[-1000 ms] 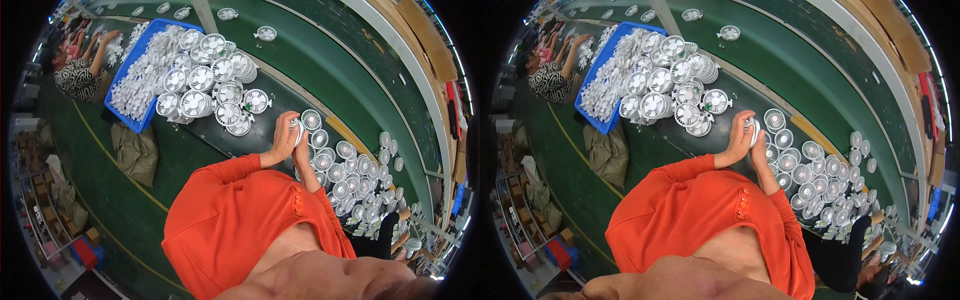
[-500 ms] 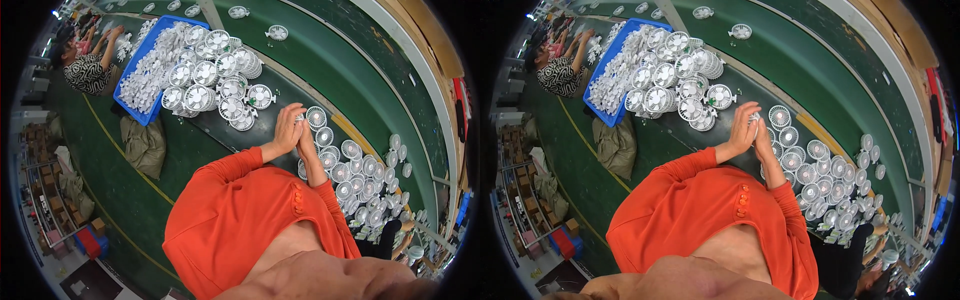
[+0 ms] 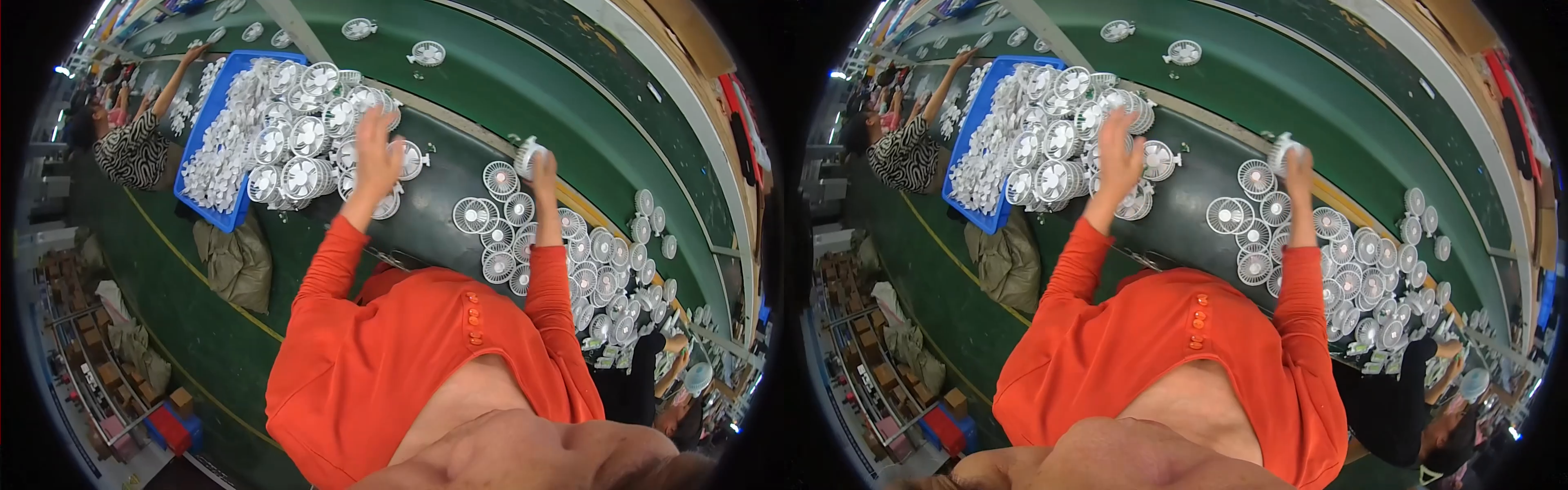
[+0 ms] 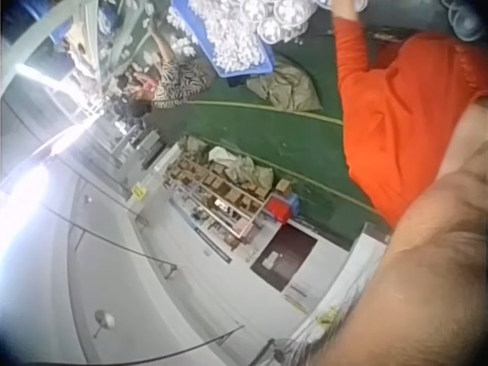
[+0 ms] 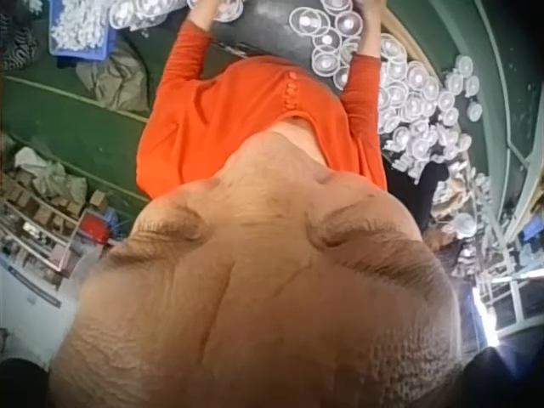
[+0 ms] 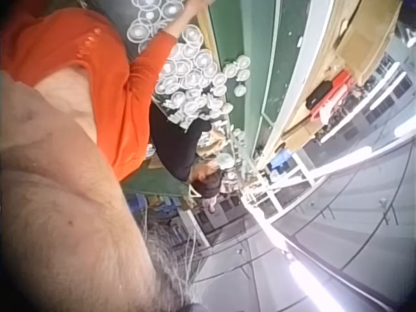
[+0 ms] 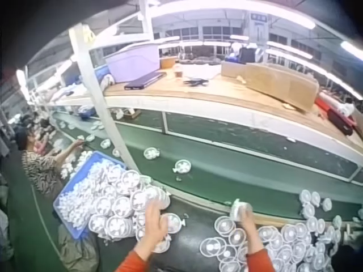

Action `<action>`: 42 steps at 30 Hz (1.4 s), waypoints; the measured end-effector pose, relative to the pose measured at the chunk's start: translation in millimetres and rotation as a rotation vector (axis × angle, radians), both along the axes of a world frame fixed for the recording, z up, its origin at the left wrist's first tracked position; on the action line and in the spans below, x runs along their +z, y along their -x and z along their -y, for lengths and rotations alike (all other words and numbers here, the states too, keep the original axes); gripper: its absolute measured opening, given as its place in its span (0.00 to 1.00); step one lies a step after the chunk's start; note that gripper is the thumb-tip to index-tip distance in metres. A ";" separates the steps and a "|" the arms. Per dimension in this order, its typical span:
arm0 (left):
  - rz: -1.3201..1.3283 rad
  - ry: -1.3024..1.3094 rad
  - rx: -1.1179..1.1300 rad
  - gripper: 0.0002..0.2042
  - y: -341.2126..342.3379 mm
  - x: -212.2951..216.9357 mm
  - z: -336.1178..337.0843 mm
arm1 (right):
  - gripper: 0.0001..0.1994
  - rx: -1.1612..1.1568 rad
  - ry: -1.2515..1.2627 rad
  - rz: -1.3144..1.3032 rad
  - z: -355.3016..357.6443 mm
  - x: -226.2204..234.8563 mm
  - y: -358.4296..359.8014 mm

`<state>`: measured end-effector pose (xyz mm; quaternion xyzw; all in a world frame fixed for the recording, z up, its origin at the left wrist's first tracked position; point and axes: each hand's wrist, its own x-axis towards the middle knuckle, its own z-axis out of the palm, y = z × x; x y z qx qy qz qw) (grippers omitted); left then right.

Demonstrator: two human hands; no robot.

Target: The person assembles mini portable fans by taking fan bodies and grilles from the work surface, snapping the grilles onto the fan bodies by hand, and placing the assembled fans onto the conveyor belt.

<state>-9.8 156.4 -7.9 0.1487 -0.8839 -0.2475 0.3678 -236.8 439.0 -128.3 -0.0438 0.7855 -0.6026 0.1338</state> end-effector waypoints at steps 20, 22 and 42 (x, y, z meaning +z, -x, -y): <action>0.582 0.496 0.265 0.08 -61.0 52.6 190.0 | 0.31 0.409 -0.727 -0.595 34.6 -17.3 -68.4; 0.526 0.487 0.365 0.07 -61.8 74.3 191.5 | 0.31 0.454 -0.748 -0.599 32.4 -10.5 -67.7; 0.140 -1.934 -0.471 0.23 6.4 -57.0 -78.1 | 0.40 0.395 -0.212 -0.669 58.3 104.2 -153.6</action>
